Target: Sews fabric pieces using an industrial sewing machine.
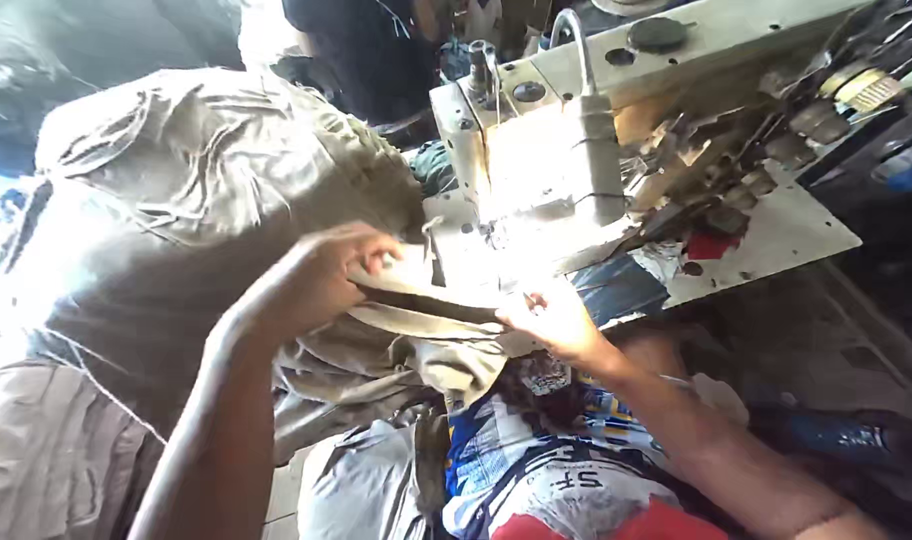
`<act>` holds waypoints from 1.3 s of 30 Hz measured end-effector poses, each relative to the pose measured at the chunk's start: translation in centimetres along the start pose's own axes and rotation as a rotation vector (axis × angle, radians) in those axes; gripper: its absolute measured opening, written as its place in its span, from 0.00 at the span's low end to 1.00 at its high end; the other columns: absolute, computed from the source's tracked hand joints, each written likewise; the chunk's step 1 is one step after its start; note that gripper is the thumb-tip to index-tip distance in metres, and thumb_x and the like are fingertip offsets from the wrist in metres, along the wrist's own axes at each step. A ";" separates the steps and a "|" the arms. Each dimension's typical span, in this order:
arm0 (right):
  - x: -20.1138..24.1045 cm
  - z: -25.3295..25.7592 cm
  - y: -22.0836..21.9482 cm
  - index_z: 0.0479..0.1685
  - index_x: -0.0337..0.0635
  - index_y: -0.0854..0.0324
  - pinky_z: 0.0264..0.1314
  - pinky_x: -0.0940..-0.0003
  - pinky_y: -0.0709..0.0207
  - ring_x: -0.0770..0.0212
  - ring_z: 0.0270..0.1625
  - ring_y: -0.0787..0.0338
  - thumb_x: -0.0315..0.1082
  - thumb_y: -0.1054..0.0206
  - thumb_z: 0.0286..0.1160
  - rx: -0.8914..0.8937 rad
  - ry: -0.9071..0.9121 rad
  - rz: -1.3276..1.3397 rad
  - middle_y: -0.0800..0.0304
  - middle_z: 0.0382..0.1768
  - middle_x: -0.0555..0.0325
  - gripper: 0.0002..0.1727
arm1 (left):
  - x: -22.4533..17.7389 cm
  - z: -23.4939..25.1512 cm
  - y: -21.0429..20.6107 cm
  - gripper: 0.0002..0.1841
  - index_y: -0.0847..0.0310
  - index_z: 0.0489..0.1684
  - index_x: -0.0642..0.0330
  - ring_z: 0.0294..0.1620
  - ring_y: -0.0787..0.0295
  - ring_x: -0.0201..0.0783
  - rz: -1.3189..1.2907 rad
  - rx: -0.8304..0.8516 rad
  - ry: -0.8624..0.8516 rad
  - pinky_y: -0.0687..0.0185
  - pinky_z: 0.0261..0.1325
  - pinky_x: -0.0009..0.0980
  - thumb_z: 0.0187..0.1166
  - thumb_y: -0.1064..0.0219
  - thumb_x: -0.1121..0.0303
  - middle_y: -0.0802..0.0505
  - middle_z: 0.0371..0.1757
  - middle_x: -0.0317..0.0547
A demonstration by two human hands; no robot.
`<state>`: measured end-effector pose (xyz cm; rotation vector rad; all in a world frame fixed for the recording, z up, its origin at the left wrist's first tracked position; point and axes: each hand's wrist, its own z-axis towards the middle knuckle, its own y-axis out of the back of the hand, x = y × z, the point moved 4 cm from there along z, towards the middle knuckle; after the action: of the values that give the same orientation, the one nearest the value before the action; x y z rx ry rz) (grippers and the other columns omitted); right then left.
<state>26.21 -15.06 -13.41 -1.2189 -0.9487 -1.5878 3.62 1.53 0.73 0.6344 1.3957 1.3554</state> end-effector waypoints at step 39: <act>-1.8 -0.9 3.5 0.50 0.38 0.13 0.38 0.75 0.23 0.70 0.35 0.17 0.23 0.32 0.72 0.008 0.109 0.111 0.11 0.37 0.58 0.10 | -3.4 7.4 -11.3 0.05 0.08 0.43 0.50 0.45 0.09 0.38 0.047 -0.444 0.245 0.12 0.46 0.48 0.76 0.28 0.66 0.07 0.49 0.39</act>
<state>29.50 -16.64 -15.14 -1.1478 -0.8038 -1.5444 14.55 -1.16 -7.45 0.2124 1.2120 1.7562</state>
